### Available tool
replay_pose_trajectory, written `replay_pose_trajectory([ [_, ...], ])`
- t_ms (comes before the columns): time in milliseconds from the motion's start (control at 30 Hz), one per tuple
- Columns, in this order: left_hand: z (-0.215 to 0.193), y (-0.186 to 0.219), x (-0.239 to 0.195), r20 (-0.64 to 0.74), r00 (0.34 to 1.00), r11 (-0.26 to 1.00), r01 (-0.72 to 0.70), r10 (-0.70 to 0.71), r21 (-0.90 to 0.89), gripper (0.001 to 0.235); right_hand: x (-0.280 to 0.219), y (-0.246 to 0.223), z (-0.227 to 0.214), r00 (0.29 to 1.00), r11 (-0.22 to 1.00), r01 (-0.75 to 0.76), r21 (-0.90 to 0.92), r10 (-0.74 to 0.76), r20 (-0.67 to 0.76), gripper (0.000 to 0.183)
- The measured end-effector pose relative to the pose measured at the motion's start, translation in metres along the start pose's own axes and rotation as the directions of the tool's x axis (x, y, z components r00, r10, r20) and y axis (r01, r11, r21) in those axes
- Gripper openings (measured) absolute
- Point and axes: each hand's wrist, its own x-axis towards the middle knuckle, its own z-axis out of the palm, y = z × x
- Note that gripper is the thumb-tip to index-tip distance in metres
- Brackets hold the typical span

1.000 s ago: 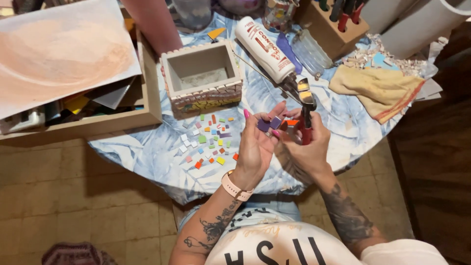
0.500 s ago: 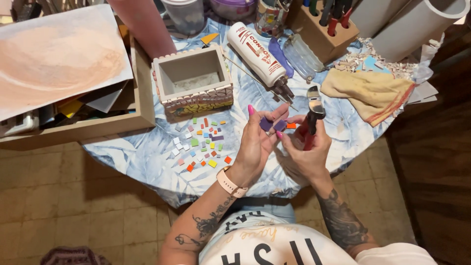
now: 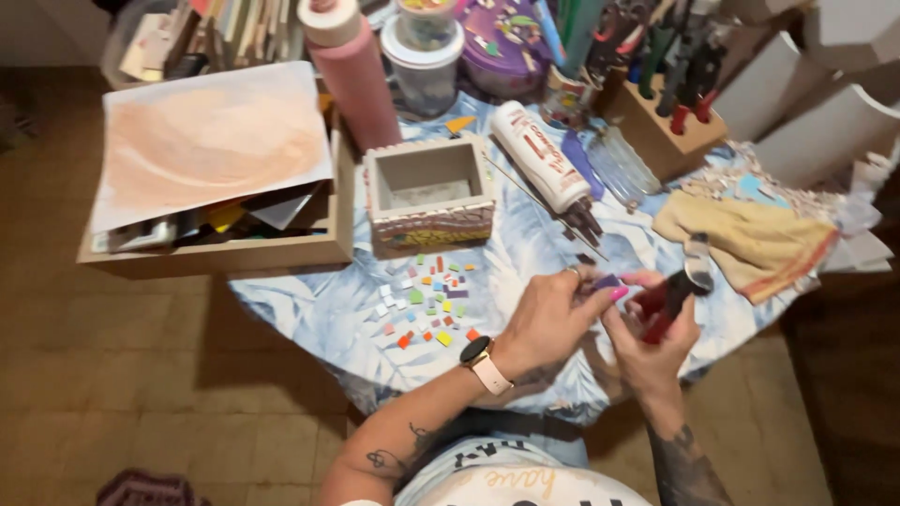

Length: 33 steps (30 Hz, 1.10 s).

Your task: Cutting small mosaic tiles into smaller pieces using a nipper tool

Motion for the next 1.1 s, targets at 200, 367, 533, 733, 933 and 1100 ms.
replay_pose_trajectory([
  [200, 0.004, -0.034, -0.002, 0.075, 0.974, 0.81, 0.219, -0.213, -0.544, 0.015, -0.006, 0.001, 0.006, 0.996, 0.999, 0.028, -0.024, -0.026, 0.084, 0.033],
  [367, -0.024, -0.022, -0.005, 0.156, 0.972, 0.944, 0.213, -0.177, -0.252, 0.01, -0.004, -0.022, 0.011, 0.973, 0.995, 0.092, 0.043, -0.099, 0.21, 0.031],
  [533, -0.039, -0.009, -0.011, 0.25, 0.931, 0.929, 0.316, -0.265, -0.192, 0.021, -0.008, -0.005, -0.001, 0.923, 0.987, 0.082, -0.136, -0.024, 0.383, 0.036],
  [733, -0.04, -0.026, -0.013, 0.379, 0.895, 0.731, 0.42, -0.234, -0.538, 0.02, -0.004, -0.008, 0.003, 0.926, 0.999, -0.018, -0.05, 0.035, 0.376, 0.036],
  [933, -0.047, -0.023, -0.014, 0.091, 0.996, 0.986, 0.04, -0.025, -0.16, 0.024, 0.035, 0.044, -0.028, 0.778, 0.967, 0.207, -0.148, -0.07, 0.624, 0.017],
  [1100, -0.053, -0.024, -0.009, -0.031, 0.993, 0.98, -0.119, 0.116, -0.16, 0.027, 0.078, 0.025, -0.043, 0.57, 0.856, 0.43, -0.287, -0.012, 0.821, 0.036],
])
